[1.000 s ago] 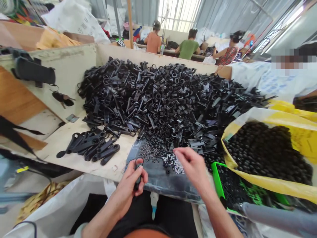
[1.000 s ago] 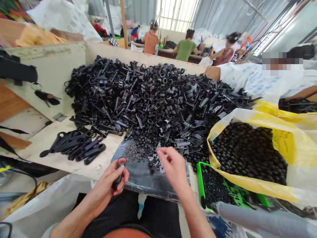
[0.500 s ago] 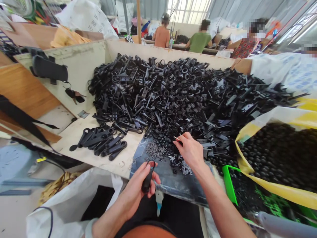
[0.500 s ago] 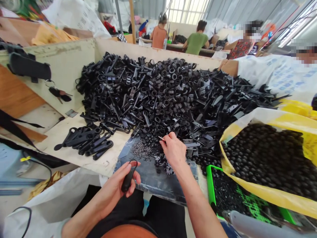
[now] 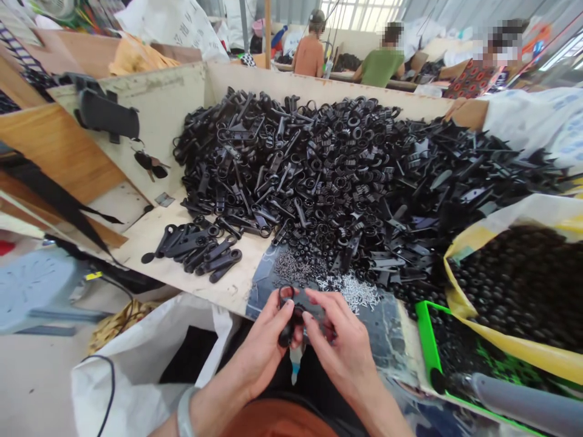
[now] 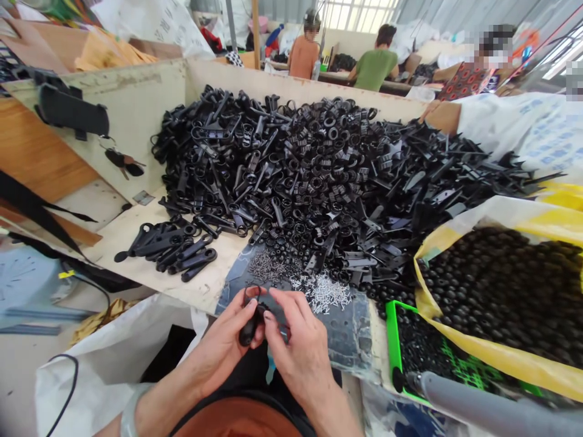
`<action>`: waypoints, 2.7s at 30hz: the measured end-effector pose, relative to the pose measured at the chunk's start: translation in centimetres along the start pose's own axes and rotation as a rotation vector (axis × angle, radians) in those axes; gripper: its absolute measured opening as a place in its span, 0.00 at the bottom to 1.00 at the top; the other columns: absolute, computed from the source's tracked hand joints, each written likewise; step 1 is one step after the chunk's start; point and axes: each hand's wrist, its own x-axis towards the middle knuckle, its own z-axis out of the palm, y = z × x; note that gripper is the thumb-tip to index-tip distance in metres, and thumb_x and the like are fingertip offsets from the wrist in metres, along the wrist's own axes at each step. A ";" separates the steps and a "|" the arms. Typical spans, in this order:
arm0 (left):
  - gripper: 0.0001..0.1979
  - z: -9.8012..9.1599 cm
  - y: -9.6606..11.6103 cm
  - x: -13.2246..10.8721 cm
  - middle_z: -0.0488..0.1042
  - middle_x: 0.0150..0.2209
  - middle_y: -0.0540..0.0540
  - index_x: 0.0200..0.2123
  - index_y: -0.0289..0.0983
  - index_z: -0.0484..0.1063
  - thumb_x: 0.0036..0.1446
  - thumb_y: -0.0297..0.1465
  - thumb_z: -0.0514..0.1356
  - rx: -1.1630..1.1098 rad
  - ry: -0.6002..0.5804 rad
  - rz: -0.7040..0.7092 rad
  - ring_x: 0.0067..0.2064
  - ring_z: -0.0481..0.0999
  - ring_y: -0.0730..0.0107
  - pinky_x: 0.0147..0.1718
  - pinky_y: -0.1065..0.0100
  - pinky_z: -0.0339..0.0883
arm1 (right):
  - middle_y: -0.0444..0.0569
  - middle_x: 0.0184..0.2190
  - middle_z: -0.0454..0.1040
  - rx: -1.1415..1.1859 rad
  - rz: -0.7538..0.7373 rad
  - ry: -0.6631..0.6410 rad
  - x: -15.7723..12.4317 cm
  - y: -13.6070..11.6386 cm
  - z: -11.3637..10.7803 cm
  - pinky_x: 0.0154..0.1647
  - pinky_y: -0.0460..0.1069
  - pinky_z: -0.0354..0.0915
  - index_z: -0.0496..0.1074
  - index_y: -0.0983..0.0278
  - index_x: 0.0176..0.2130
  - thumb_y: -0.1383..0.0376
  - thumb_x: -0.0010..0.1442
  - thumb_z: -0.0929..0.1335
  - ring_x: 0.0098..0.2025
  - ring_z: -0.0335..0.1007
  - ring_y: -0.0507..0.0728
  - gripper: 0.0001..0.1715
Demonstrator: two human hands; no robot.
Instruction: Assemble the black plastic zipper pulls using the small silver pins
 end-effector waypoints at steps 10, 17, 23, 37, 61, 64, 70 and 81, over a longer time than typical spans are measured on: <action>0.23 -1.1 -0.7 -1.0 0.70 0.30 0.51 0.52 0.37 0.68 0.59 0.44 0.64 0.238 -0.059 -0.055 0.30 0.69 0.73 0.25 0.73 0.59 | 0.47 0.39 0.80 -0.002 -0.115 -0.002 -1.2 0.6 -1.1 0.34 0.43 0.71 0.79 0.59 0.47 0.69 0.69 0.68 0.35 0.77 0.51 0.11; 0.16 -1.7 0.0 -1.6 0.67 0.31 0.52 0.53 0.37 0.67 0.62 0.33 0.56 0.418 -0.221 -0.055 0.24 0.63 0.79 0.21 0.74 0.53 | 0.46 0.36 0.79 0.141 -0.066 -0.001 -0.8 -0.1 -1.0 0.30 0.43 0.71 0.81 0.58 0.46 0.70 0.68 0.69 0.33 0.77 0.51 0.11; 0.15 -1.0 0.7 -2.0 0.69 0.38 0.49 0.53 0.37 0.66 0.63 0.30 0.53 0.535 -0.221 -0.045 0.25 0.63 0.81 0.22 0.74 0.54 | 0.46 0.35 0.80 0.106 -0.091 0.020 -0.7 0.5 -0.9 0.31 0.44 0.71 0.82 0.58 0.45 0.70 0.66 0.70 0.33 0.77 0.51 0.12; 0.17 -0.8 0.2 -1.8 0.62 0.26 0.55 0.54 0.37 0.68 0.67 0.40 0.56 0.616 -0.187 0.017 0.25 0.60 0.76 0.24 0.72 0.55 | 0.45 0.34 0.80 0.038 0.094 0.176 -2.2 -0.3 0.6 0.28 0.46 0.68 0.82 0.58 0.42 0.63 0.67 0.71 0.29 0.74 0.52 0.07; 0.21 -1.1 1.3 -4.0 0.70 0.27 0.50 0.63 0.39 0.68 0.72 0.36 0.48 0.939 -0.314 0.170 0.31 0.69 0.67 0.36 0.67 0.64 | 0.40 0.26 0.74 0.589 0.394 0.152 -4.3 -0.1 0.9 0.21 0.44 0.66 0.72 0.57 0.55 0.57 0.61 0.75 0.22 0.69 0.51 0.24; 0.20 -1.5 1.1 -3.8 0.78 0.38 0.44 0.62 0.42 0.70 0.72 0.36 0.50 0.974 -0.268 0.283 0.42 0.76 0.61 0.47 0.64 0.67 | 0.44 0.28 0.77 0.693 0.442 0.014 -3.9 0.2 1.3 0.18 0.43 0.60 0.77 0.59 0.47 0.52 0.61 0.74 0.21 0.64 0.49 0.18; 0.28 -4.0 -0.1 -2.5 0.78 0.50 0.38 0.66 0.42 0.66 0.63 0.28 0.58 1.102 0.086 0.423 0.54 0.75 0.48 0.60 0.50 0.59 | 0.46 0.26 0.76 0.775 0.620 -0.110 -1.6 1.1 3.4 0.15 0.43 0.50 0.80 0.64 0.50 0.47 0.57 0.75 0.18 0.52 0.46 0.29; 0.20 -4.6 1.9 -2.7 0.69 0.24 0.55 0.49 0.36 0.66 0.56 0.37 0.63 0.427 -0.127 -0.170 0.24 0.67 0.74 0.27 0.69 0.64 | 0.50 0.43 0.77 0.435 0.152 -0.323 0.9 1.6 3.5 0.44 0.49 0.73 0.82 0.57 0.51 0.54 0.70 0.66 0.44 0.77 0.56 0.19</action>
